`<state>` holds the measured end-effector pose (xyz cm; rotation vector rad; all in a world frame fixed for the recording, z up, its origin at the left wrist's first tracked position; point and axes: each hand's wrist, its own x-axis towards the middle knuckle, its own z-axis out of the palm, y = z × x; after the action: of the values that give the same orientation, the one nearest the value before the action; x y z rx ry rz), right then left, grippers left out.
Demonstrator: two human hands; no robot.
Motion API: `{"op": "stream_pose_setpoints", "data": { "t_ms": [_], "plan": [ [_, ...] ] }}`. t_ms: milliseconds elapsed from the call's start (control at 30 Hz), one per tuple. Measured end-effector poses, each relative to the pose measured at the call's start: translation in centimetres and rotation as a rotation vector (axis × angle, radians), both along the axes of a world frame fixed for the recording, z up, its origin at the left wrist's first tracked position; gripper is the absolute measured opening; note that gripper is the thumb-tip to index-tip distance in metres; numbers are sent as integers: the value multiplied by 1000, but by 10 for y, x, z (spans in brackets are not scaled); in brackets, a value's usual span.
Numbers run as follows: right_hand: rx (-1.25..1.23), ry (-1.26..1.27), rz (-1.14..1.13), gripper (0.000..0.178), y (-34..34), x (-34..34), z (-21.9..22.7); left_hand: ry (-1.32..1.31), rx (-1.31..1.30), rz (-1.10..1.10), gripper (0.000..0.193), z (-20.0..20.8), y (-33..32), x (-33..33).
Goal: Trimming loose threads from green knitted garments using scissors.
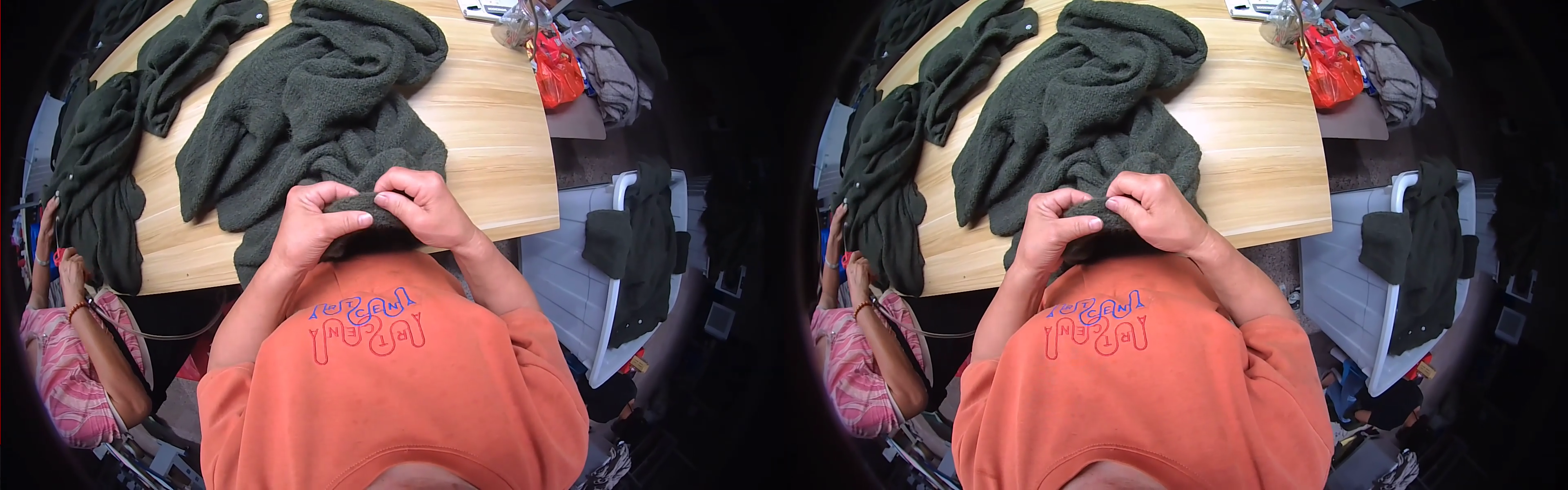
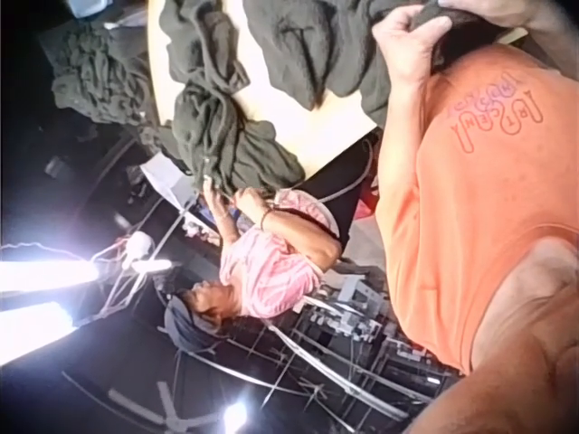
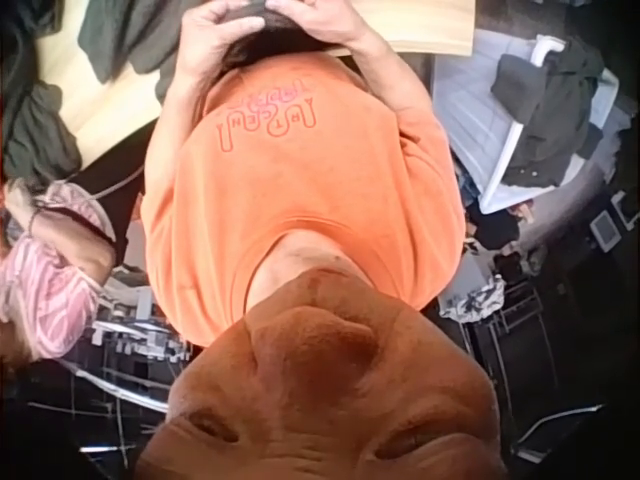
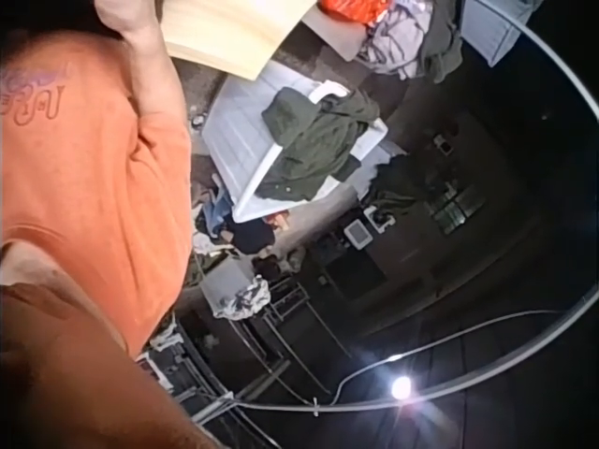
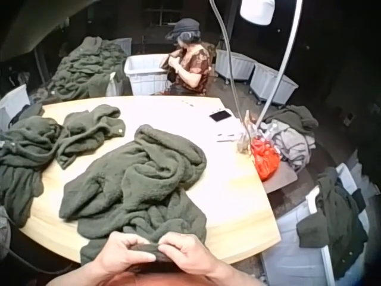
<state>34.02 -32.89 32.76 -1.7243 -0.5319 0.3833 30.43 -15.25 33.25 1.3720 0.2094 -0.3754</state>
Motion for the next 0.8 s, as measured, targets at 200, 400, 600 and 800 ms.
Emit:
{"op": "stream_pose_setpoints", "data": {
  "t_ms": [200,400,600,800],
  "plan": [
    [111,252,39,4,0,-2,0,21,-7,-11,4,-4,1,0],
    [92,64,-10,3,3,-8,-1,-117,92,-126,4,-9,-1,-2],
    [118,105,-50,2,1,-9,-10,-156,26,-140,4,-9,-9,-2],
    [212,-40,-422,12,-31,-4,-21,50,-146,-36,6,-1,-14,0]
  ]
}}
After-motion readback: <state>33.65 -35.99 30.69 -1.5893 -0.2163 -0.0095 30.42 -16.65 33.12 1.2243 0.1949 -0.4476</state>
